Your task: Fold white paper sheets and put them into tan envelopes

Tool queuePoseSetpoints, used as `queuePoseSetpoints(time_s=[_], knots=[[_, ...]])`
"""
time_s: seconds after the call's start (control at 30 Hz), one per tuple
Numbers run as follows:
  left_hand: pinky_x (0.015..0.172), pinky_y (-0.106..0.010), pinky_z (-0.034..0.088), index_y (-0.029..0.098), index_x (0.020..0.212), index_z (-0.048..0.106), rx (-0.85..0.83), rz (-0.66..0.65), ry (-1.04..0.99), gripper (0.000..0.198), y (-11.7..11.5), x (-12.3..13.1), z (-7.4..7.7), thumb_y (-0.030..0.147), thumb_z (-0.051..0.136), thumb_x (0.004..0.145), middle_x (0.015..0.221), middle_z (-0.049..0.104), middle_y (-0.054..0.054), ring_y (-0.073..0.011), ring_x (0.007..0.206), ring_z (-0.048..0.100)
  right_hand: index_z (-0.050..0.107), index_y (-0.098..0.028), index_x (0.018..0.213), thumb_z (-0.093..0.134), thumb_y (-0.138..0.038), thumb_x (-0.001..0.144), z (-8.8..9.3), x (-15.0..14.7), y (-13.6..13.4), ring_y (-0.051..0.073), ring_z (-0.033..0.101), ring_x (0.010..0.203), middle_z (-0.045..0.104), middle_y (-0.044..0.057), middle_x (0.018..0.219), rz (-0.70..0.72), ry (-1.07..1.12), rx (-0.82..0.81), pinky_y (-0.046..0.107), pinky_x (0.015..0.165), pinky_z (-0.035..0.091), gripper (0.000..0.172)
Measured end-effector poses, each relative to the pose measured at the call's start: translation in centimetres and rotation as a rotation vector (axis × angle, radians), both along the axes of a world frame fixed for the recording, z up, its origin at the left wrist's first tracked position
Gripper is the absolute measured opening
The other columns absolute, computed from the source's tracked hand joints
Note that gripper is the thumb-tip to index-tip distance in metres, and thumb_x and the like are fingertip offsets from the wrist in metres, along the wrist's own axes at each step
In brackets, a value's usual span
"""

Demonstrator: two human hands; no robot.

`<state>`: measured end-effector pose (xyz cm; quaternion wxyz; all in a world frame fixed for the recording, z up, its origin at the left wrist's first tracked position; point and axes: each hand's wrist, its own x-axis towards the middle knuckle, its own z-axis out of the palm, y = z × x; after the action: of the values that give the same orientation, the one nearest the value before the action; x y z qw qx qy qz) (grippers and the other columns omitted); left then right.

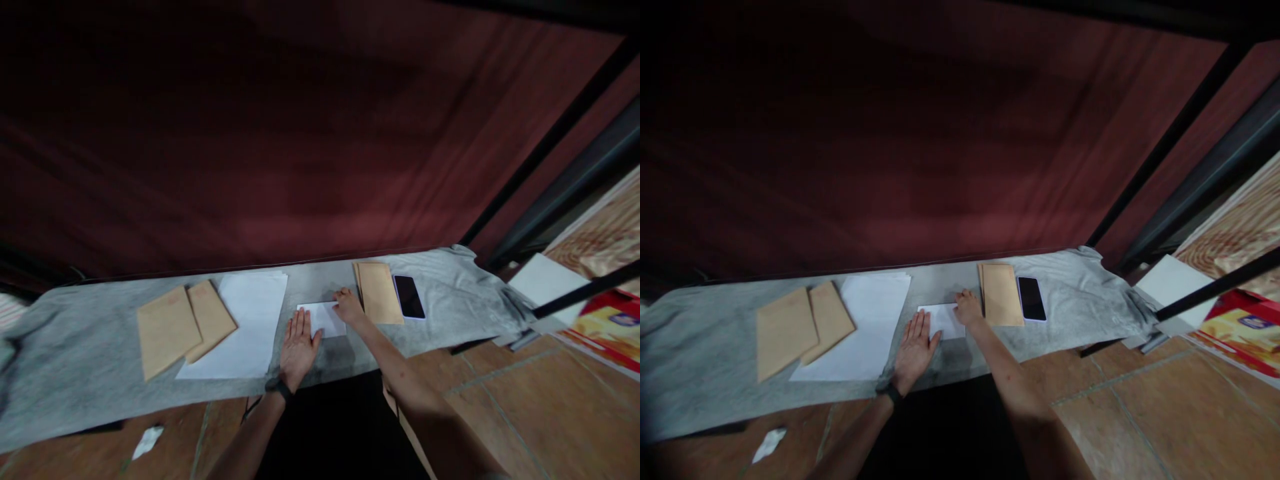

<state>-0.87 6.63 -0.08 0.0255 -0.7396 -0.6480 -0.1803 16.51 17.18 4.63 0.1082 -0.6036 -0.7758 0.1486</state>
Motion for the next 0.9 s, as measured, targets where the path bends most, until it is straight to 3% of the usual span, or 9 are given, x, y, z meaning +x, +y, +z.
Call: queuePoseSetpoints(time_s=[0.13,0.27,0.37,0.47,0.53,0.6,0.73,0.9], knots=[[0.118,-0.049,0.032,0.009,0.156,0.021,0.078,0.0,-0.098,0.069,-0.3,-0.3,0.4,0.044,0.039,0.098,0.162,0.026,-0.019,-0.0295,0.15,0.022,0.07,-0.02,0.09,0.059,-0.007,0.082,1.2,0.0,0.5,0.018,0.064,0.098,0.07,0.006,0.101,0.028,0.072,-0.009,0.027,0.09,0.046,0.019],[0.119,-0.056,0.027,0.013,0.158,0.006,0.222,0.063,-0.17,0.074,-0.3,-0.6,2.7,0.036,0.042,0.098,0.166,0.006,-0.018,-0.0318,0.153,0.01,0.064,-0.022,0.108,0.048,-0.013,0.094,3.0,0.5,-0.2,0.015,0.066,0.099,0.07,0.003,0.106,0.035,0.182,0.058,0.024,0.087,0.048,0.024],[0.12,-0.06,0.021,0.014,0.159,0.007,0.289,0.098,-0.153,0.074,-0.1,-0.7,5.4,0.03,0.044,0.097,0.166,-0.001,-0.017,-0.0343,0.153,0.003,0.061,-0.022,0.112,0.041,-0.016,0.097,3.2,0.9,-1.9,0.016,0.065,0.106,0.069,0.003,0.113,0.075,0.351,0.165,0.027,0.092,0.049,0.025],[0.121,-0.061,0.016,0.018,0.158,0.017,0.219,-0.009,-0.051,0.069,-0.1,-0.5,6.6,0.024,0.045,0.095,0.167,0.004,-0.013,-0.0336,0.153,0.004,0.061,-0.023,0.109,0.041,-0.013,0.094,1.8,1.3,-4.6,0.018,0.065,0.11,0.069,0.004,0.116,0.136,0.512,0.239,0.031,0.096,0.05,0.027],[0.122,-0.058,0.017,0.022,0.156,0.025,0.113,-0.125,0.017,0.067,-0.3,-0.3,5.8,0.018,0.044,0.092,0.166,0.012,-0.01,-0.0303,0.153,0.009,0.062,-0.024,0.106,0.042,-0.006,0.089,0.3,1.5,-6.5,0.018,0.065,0.11,0.07,0.004,0.116,0.151,0.506,0.223,0.033,0.097,0.05,0.031],[0.122,-0.053,0.022,0.021,0.154,0.032,0.009,-0.207,0.052,0.064,-0.6,-0.3,4.0,0.014,0.042,0.09,0.164,0.023,-0.009,-0.0265,0.152,0.016,0.063,-0.024,0.106,0.043,-0.001,0.083,-1.3,1.7,-8.1,0.019,0.065,0.109,0.07,0.004,0.113,0.155,0.464,0.185,0.034,0.097,0.05,0.038],[0.119,-0.044,0.032,0.016,0.149,0.042,-0.119,-0.206,0.062,0.057,-1.2,-0.5,1.1,0.013,0.037,0.092,0.158,0.037,-0.011,-0.0228,0.148,0.03,0.064,-0.021,0.11,0.045,0.002,0.08,-3.2,2.4,-10.0,0.018,0.062,0.114,0.071,0.005,0.111,0.173,0.401,0.144,0.033,0.102,0.048,0.043],[0.119,-0.046,0.03,0.015,0.147,0.044,-0.216,-0.206,0.093,0.057,-0.9,-0.3,2.0,0.023,0.043,0.091,0.158,0.037,-0.012,-0.0259,0.148,0.03,0.067,-0.022,0.113,0.047,-0.003,0.082,-2.5,2.3,-9.8,0.018,0.06,0.12,0.07,0.004,0.12,0.135,0.376,0.161,0.037,0.112,0.041,0.042]])
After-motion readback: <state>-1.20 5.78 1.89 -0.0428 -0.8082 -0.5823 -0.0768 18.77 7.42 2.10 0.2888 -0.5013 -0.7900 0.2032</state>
